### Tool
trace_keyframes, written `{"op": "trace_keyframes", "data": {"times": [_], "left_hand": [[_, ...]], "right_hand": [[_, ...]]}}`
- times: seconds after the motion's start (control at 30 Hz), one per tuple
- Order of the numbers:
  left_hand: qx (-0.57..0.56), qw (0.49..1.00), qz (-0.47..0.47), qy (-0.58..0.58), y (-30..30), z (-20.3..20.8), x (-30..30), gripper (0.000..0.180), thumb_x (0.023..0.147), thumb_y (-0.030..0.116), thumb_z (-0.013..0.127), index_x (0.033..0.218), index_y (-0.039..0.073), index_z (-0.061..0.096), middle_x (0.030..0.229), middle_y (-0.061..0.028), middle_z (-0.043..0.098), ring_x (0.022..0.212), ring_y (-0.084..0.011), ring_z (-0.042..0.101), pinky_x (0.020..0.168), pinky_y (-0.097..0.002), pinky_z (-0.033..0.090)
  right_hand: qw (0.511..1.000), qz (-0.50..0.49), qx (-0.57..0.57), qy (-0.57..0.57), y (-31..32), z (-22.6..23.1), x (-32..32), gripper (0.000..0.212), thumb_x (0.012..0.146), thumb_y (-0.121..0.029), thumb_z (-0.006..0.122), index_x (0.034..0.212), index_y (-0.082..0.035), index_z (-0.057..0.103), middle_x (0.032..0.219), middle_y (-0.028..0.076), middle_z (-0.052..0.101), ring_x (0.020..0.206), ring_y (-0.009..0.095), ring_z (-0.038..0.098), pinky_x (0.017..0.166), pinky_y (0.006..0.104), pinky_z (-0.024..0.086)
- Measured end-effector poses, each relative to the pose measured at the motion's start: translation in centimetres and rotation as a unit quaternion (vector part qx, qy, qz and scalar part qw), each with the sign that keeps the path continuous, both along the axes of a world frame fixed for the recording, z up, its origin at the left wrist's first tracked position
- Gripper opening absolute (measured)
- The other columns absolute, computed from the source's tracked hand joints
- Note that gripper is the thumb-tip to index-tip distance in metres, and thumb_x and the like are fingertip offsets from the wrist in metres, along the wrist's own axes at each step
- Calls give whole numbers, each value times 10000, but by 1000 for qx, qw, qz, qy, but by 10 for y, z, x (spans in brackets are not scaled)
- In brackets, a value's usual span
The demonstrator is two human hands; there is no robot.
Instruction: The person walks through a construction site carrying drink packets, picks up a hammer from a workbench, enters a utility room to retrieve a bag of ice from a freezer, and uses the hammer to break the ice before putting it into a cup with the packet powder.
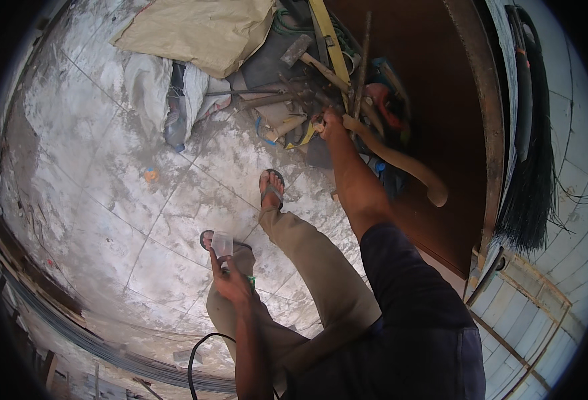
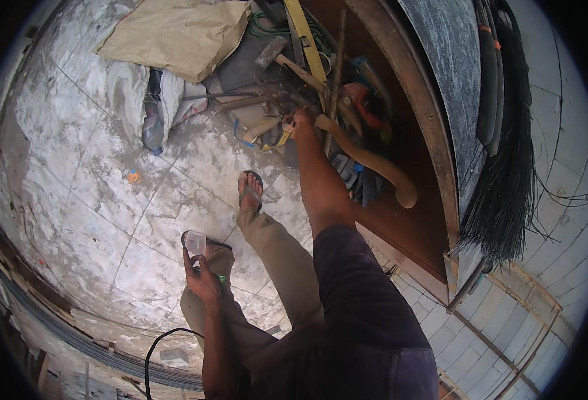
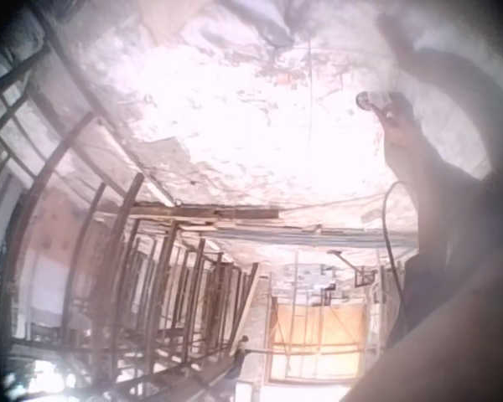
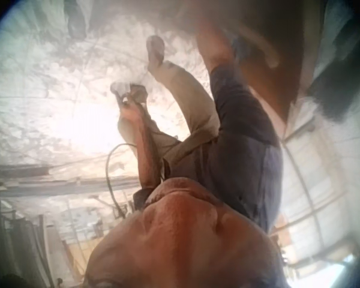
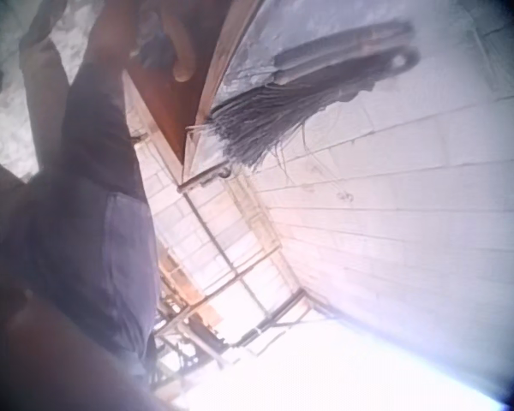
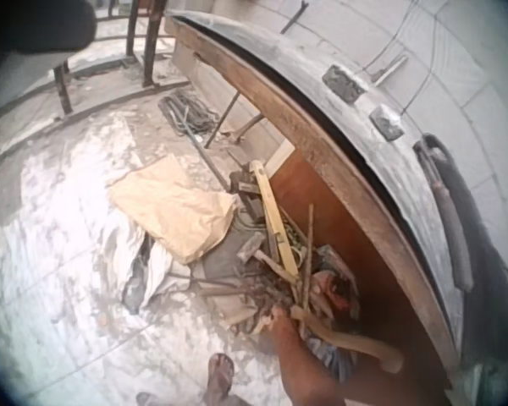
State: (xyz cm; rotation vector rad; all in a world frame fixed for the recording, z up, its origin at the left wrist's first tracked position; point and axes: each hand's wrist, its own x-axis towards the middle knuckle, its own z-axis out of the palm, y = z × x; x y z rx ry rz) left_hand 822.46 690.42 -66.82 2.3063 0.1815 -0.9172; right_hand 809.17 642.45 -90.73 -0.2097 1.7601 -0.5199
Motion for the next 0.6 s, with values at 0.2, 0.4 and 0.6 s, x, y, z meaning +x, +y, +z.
{"op": "trace_keyframes", "data": {"times": [0.2,0.4,0.6], "left_hand": [[-44,999,-29,14,8,6,8,558,925,193,602,1457,84,476,1039,-65,630,796,-162,511,747,-341,438],[-135,984,113,-2,28,51,16,555,917,142,598,1439,6,470,1049,-121,609,831,-162,527,747,-312,451],[-191,978,77,-30,50,101,66,536,910,125,613,1413,-9,487,814,-12,520,504,-48,359,461,-252,316]], "right_hand": [[992,8,-68,105,-8,53,-15,165,966,-146,466,871,-15,496,726,119,535,572,217,552,477,374,461],[976,129,-170,33,111,211,53,115,964,-144,548,931,-40,511,739,75,562,529,192,551,428,359,450],[968,61,-143,-195,246,355,42,172,968,-245,623,1006,-105,532,752,25,567,535,130,540,423,312,454]]}}
